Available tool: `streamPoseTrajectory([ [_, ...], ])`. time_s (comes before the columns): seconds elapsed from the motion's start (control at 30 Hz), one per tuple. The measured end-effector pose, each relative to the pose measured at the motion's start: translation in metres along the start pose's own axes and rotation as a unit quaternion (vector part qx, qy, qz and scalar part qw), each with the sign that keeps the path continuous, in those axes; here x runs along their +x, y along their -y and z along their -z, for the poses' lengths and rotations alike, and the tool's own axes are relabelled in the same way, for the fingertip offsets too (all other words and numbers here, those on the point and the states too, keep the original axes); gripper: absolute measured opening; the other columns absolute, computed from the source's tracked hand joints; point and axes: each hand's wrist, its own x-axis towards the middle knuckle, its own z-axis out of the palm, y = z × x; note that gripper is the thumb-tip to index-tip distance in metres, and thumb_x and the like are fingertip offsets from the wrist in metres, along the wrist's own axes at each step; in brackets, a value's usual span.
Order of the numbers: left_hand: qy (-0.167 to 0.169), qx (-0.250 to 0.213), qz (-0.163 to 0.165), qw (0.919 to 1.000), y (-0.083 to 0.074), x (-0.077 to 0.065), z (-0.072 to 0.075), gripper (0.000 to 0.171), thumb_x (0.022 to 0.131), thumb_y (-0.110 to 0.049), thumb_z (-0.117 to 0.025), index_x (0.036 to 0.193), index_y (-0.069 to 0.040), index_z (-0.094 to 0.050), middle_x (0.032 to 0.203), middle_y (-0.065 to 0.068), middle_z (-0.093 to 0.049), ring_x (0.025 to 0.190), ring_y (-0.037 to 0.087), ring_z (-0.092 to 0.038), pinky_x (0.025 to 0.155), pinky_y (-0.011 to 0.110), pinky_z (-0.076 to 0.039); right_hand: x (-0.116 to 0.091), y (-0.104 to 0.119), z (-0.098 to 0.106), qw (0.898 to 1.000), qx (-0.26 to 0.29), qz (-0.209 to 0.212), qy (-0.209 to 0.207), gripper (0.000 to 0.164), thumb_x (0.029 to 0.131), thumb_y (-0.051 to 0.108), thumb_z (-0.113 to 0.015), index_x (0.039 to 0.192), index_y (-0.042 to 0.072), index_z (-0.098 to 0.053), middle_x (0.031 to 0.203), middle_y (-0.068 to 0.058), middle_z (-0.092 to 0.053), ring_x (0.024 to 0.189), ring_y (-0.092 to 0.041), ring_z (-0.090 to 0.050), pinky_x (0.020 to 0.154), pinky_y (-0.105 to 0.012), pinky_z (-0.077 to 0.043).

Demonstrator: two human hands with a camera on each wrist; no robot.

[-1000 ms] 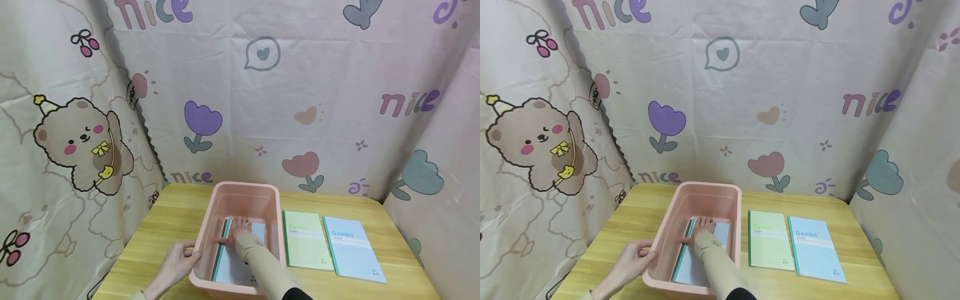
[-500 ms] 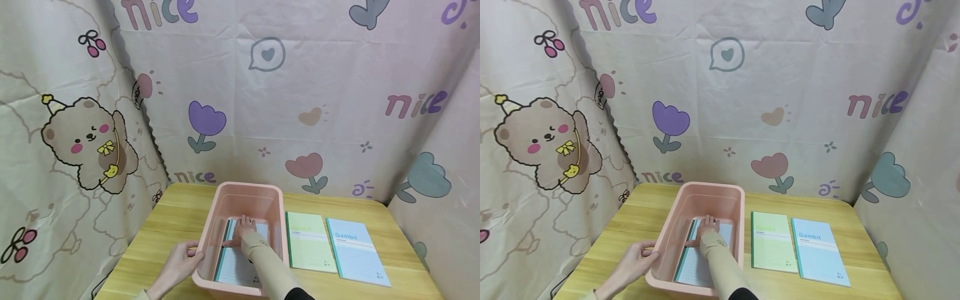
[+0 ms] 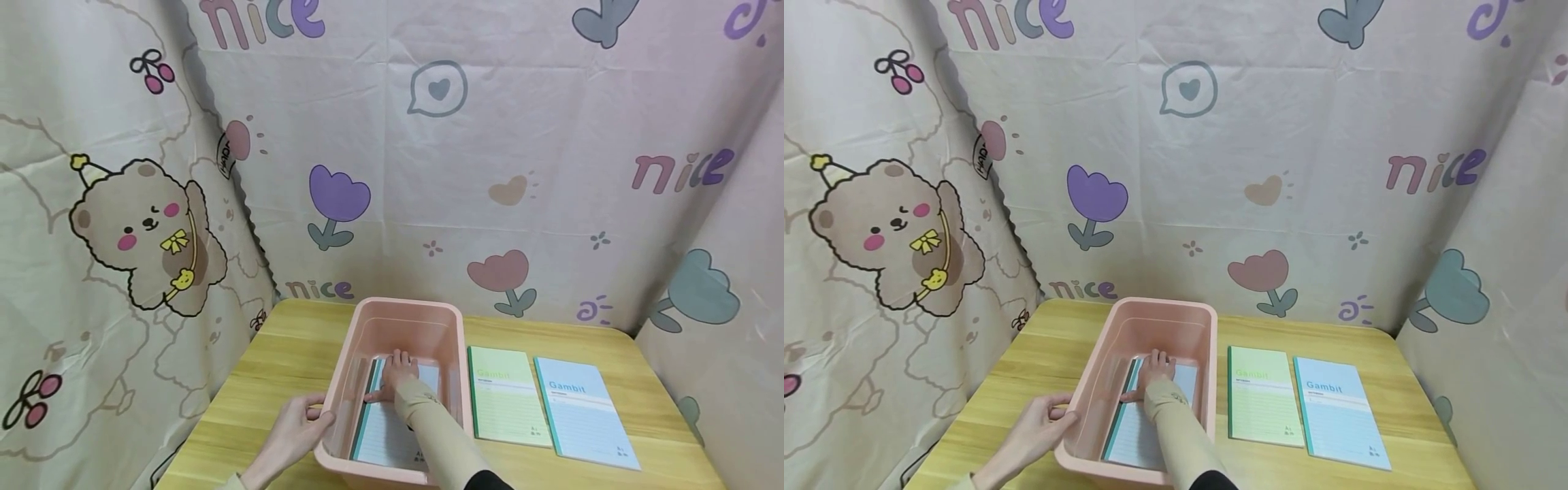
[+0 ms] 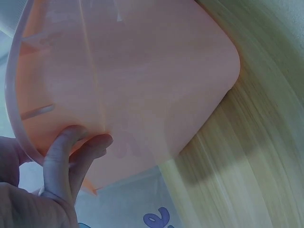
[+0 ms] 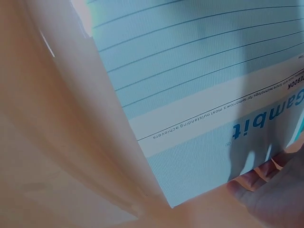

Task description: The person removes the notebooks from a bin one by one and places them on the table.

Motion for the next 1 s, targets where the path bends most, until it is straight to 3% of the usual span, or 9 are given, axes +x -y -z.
streamPoseTrajectory([
  [0.23,0.001,0.0,-0.004,1.0,0.0,0.0,0.0,0.046,0.087,-0.004,-0.059,0.124,0.022,-0.055,0.097,0.037,-0.071,0.079,0.039,-0.076,0.063,0.031,-0.066,0.004,-0.001,0.001,1.0,0.021,-0.002,0.001,0.11,0.056,0.077,-0.08,0.133,0.004,-0.052,0.122,-0.011,-0.052,0.116,-0.027,-0.048,0.108,-0.043,-0.046],
  [0.5,-0.002,-0.003,-0.001,1.0,0.001,0.001,-0.001,0.046,0.087,-0.004,-0.059,0.125,0.022,-0.055,0.097,0.036,-0.072,0.079,0.038,-0.076,0.062,0.032,-0.066,0.002,0.0,0.005,1.0,-0.01,-0.007,-0.006,0.112,0.057,0.079,-0.078,0.135,0.004,-0.05,0.12,-0.011,-0.052,0.111,-0.026,-0.048,0.1,-0.044,-0.05],
  [0.77,-0.006,0.002,0.004,1.0,0.0,0.001,-0.002,0.047,0.087,-0.004,-0.06,0.126,0.022,-0.054,0.099,0.037,-0.071,0.081,0.039,-0.076,0.063,0.031,-0.066,0.009,-0.002,-0.001,0.998,-0.038,0.017,-0.036,0.109,0.053,0.083,-0.077,0.128,0.007,-0.055,0.114,-0.009,-0.053,0.102,-0.026,-0.048,0.094,-0.043,-0.052],
  [1.0,-0.007,-0.006,0.002,1.0,0.0,0.0,-0.001,0.047,0.087,-0.004,-0.06,0.126,0.021,-0.055,0.099,0.037,-0.071,0.08,0.038,-0.076,0.062,0.032,-0.066,0.012,-0.003,-0.004,0.996,-0.051,0.036,-0.063,0.108,0.051,0.085,-0.076,0.126,0.009,-0.056,0.121,-0.01,-0.057,0.106,-0.027,-0.052,0.097,-0.044,-0.052],
])
